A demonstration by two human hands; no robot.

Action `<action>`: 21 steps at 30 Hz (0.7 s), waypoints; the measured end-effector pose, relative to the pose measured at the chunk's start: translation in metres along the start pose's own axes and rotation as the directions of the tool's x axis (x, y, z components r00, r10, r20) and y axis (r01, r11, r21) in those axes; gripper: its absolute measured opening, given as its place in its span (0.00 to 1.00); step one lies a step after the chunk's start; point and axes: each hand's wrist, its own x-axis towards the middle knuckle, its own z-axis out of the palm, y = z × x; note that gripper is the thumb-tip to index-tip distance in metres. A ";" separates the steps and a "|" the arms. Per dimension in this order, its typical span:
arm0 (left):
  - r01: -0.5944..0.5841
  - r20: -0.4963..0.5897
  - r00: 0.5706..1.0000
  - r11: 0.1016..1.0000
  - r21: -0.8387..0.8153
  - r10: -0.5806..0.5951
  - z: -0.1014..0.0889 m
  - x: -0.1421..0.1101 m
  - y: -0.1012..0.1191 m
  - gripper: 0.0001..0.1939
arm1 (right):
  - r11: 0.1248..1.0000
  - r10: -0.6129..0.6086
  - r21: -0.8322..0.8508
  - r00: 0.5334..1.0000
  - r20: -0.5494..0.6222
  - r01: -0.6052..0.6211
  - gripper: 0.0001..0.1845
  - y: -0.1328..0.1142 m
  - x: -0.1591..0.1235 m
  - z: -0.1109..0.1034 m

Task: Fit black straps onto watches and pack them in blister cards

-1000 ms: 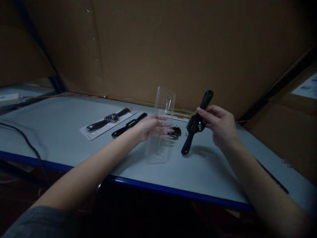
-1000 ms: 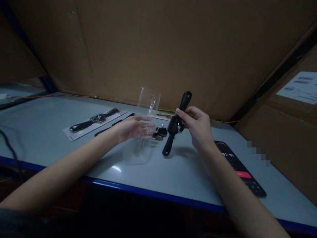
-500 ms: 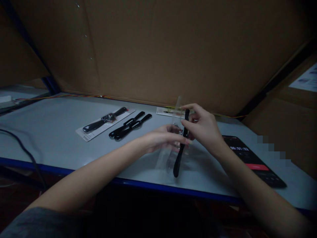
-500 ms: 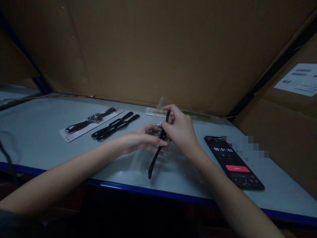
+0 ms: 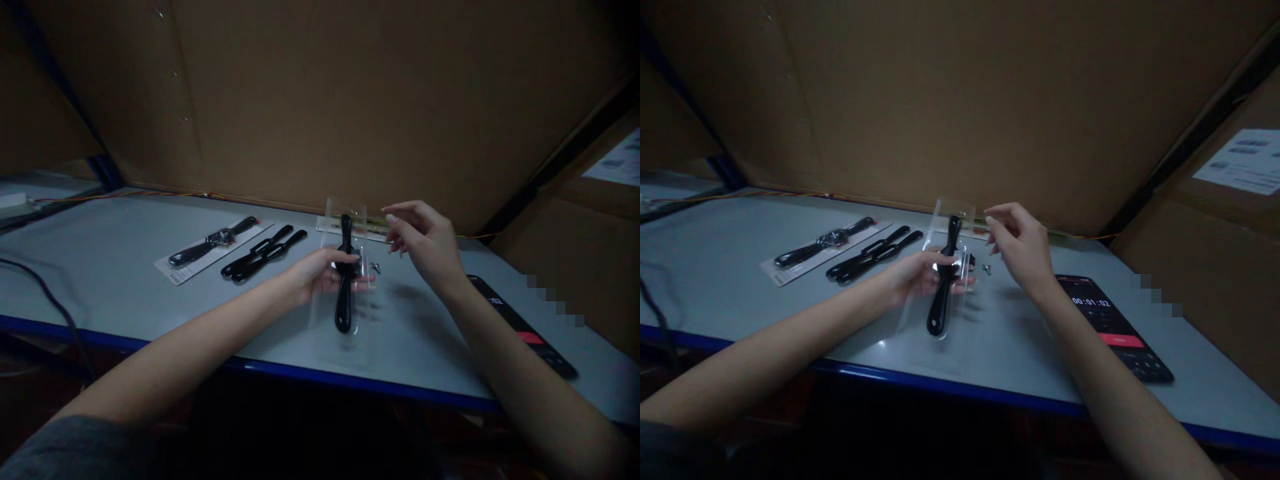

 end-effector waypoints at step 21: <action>0.054 -0.032 0.998 0.969 0.242 -0.048 -0.029 0.005 0.019 0.09 | 0.528 0.000 -0.840 0.990 0.142 0.121 0.24 0.104 0.048 0.001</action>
